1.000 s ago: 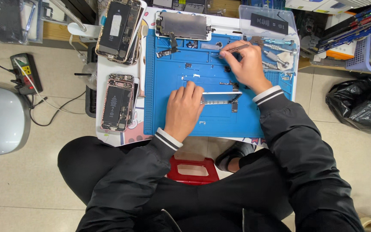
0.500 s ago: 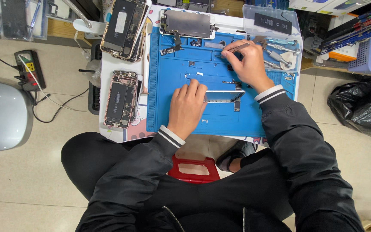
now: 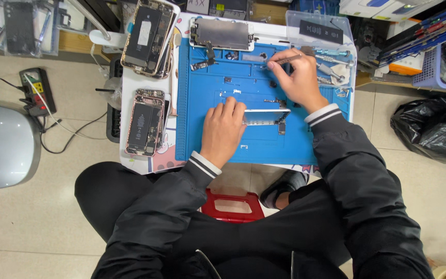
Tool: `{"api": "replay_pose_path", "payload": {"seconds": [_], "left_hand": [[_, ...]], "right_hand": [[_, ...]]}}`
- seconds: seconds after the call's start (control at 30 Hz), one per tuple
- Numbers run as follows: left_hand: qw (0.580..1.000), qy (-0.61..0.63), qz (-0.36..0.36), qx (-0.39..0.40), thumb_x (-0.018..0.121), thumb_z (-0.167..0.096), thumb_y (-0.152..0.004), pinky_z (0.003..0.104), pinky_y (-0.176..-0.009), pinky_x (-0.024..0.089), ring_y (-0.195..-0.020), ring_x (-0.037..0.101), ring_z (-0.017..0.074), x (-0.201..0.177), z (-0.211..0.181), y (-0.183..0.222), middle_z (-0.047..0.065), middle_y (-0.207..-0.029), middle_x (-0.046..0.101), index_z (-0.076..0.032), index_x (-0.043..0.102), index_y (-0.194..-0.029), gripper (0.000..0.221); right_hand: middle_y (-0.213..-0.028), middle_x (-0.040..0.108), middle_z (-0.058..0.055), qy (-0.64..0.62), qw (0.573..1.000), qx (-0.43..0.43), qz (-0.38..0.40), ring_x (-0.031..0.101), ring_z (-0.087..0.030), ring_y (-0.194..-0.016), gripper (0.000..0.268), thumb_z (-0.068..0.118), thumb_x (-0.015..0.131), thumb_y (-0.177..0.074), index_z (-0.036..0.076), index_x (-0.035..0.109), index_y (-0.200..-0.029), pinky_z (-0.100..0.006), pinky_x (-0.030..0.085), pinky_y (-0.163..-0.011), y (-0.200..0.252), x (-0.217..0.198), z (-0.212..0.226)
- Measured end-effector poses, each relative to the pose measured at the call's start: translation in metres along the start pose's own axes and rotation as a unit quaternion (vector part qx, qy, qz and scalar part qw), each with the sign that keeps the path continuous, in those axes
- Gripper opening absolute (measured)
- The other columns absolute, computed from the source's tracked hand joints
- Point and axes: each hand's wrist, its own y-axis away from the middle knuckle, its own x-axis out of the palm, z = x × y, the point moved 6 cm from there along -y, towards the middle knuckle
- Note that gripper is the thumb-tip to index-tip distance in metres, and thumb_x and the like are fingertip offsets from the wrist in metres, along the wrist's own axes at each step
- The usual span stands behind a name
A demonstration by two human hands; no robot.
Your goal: The person is repairing a smartphone on a blue work mat. They use a small metal tool to pry and remove a component from the phone's frame, then place the part on the mat. The person continues to work on the device, manipulating small internal parts.
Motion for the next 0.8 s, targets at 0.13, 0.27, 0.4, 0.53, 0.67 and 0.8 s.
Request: {"api": "replay_pose_path", "payload": {"seconds": [0.13, 0.27, 0.4, 0.53, 0.67, 0.8], "left_hand": [[0.998, 0.052, 0.032, 0.016, 0.092, -0.022, -0.082, 0.039, -0.081, 0.057, -0.087, 0.071, 0.0221, 0.000, 0.002, -0.001, 0.003, -0.101, 0.055, -0.014, 0.058, -0.108, 0.043], [0.997, 0.064, 0.033, 0.011, 0.092, -0.021, -0.083, 0.039, -0.079, 0.057, -0.086, 0.071, 0.0225, 0.000, 0.003, -0.001, 0.002, -0.101, 0.055, -0.014, 0.059, -0.106, 0.041], [0.998, 0.065, 0.023, 0.011, 0.093, -0.020, -0.079, 0.040, -0.076, 0.056, -0.085, 0.070, 0.0241, -0.001, 0.001, -0.002, 0.002, -0.100, 0.055, -0.015, 0.059, -0.101, 0.041], [0.999, 0.035, 0.002, 0.027, 0.093, -0.020, -0.079, 0.037, -0.074, 0.054, -0.082, 0.068, 0.0216, 0.001, -0.001, 0.001, -0.001, -0.098, 0.051, -0.018, 0.058, -0.098, 0.040], [0.999, 0.042, 0.002, 0.012, 0.093, -0.020, -0.081, 0.037, -0.074, 0.054, -0.084, 0.069, 0.0221, 0.000, -0.002, 0.000, 0.000, -0.097, 0.054, -0.018, 0.058, -0.097, 0.038], [0.999, 0.042, 0.005, 0.003, 0.091, -0.020, -0.083, 0.036, -0.073, 0.054, -0.084, 0.068, 0.0220, 0.001, -0.002, 0.000, 0.001, -0.096, 0.054, -0.018, 0.057, -0.096, 0.037]], "right_hand": [[-0.087, 0.077, -0.009, 0.010, 0.999, 0.023, -0.049, 0.072, -0.028, -0.083, 0.001, 0.005, 0.078, -0.105, 0.005, 0.080, -0.106, -0.039, 0.058, -0.081, 0.021, -0.022, -0.004], [-0.101, 0.077, -0.012, 0.050, 0.996, 0.046, -0.059, 0.073, -0.034, -0.093, 0.008, -0.001, 0.072, -0.110, 0.003, 0.077, -0.115, -0.039, 0.059, -0.080, 0.038, -0.066, 0.016], [-0.117, 0.069, -0.025, 0.090, 0.987, 0.127, -0.039, 0.072, -0.039, -0.103, 0.029, -0.002, 0.076, -0.106, -0.006, 0.060, -0.130, -0.043, 0.061, -0.079, 0.073, -0.102, 0.028], [-0.120, 0.066, -0.016, 0.281, 0.942, 0.173, 0.068, 0.070, -0.035, -0.111, 0.051, 0.009, 0.086, -0.092, -0.001, 0.059, -0.133, -0.047, 0.063, -0.085, 0.105, -0.100, 0.032], [-0.119, 0.064, -0.012, 0.334, 0.900, 0.213, 0.181, 0.066, -0.033, -0.118, 0.060, 0.020, 0.085, -0.084, 0.005, 0.061, -0.136, -0.046, 0.062, -0.089, 0.122, -0.084, 0.013], [-0.120, 0.061, -0.010, 0.337, 0.879, 0.242, 0.236, 0.064, -0.031, -0.123, 0.058, 0.028, 0.080, -0.089, 0.007, 0.060, -0.139, -0.048, 0.060, -0.094, 0.131, -0.074, 0.001]]}}
